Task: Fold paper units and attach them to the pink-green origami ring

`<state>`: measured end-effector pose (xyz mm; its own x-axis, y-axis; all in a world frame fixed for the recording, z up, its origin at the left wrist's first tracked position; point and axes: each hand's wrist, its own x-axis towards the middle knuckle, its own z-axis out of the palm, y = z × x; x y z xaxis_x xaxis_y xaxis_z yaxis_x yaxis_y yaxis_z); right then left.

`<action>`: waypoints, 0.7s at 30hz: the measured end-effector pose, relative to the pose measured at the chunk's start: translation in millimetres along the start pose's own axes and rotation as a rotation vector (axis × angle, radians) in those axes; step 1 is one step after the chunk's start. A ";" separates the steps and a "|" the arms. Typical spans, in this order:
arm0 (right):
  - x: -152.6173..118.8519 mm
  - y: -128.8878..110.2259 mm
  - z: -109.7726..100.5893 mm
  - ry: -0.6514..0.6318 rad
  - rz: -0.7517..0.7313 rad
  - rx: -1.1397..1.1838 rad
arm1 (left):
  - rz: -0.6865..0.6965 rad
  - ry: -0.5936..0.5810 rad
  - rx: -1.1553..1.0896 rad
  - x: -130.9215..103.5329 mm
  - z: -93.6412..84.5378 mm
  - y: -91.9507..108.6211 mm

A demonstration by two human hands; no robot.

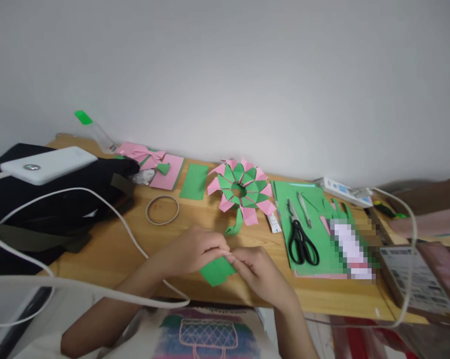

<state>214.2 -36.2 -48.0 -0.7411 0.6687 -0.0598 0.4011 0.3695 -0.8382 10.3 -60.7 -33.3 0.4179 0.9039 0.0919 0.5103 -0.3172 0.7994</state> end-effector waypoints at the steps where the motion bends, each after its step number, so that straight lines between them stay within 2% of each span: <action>1: -2.0 -1.3 1.1 0.004 0.006 0.008 | -0.009 0.014 -0.017 -3.0 -0.2 1.2; 5: -13.3 -5.3 4.7 0.015 0.005 0.069 | -0.017 0.076 -0.077 -13.2 2.5 4.3; 9: -23.3 -7.9 11.6 0.063 -0.010 0.075 | -0.085 0.136 -0.238 -18.1 11.1 2.0; 14: -28.0 -10.4 19.1 0.097 -0.005 0.094 | -0.109 0.148 -0.366 -24.8 18.2 -9.6; 18: -27.2 -10.7 20.7 0.138 -0.004 0.136 | -0.104 0.153 -0.479 -34.4 15.5 -19.4; 21: -25.1 -9.3 21.8 0.160 -0.003 0.174 | -0.078 0.114 -0.551 -39.6 12.6 -21.9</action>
<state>217.3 -70.5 -50.5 -0.6420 0.7665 0.0177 0.2903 0.2643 -0.9197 -7.9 -93.2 -61.9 0.2951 0.9536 0.0595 0.0562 -0.0795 0.9953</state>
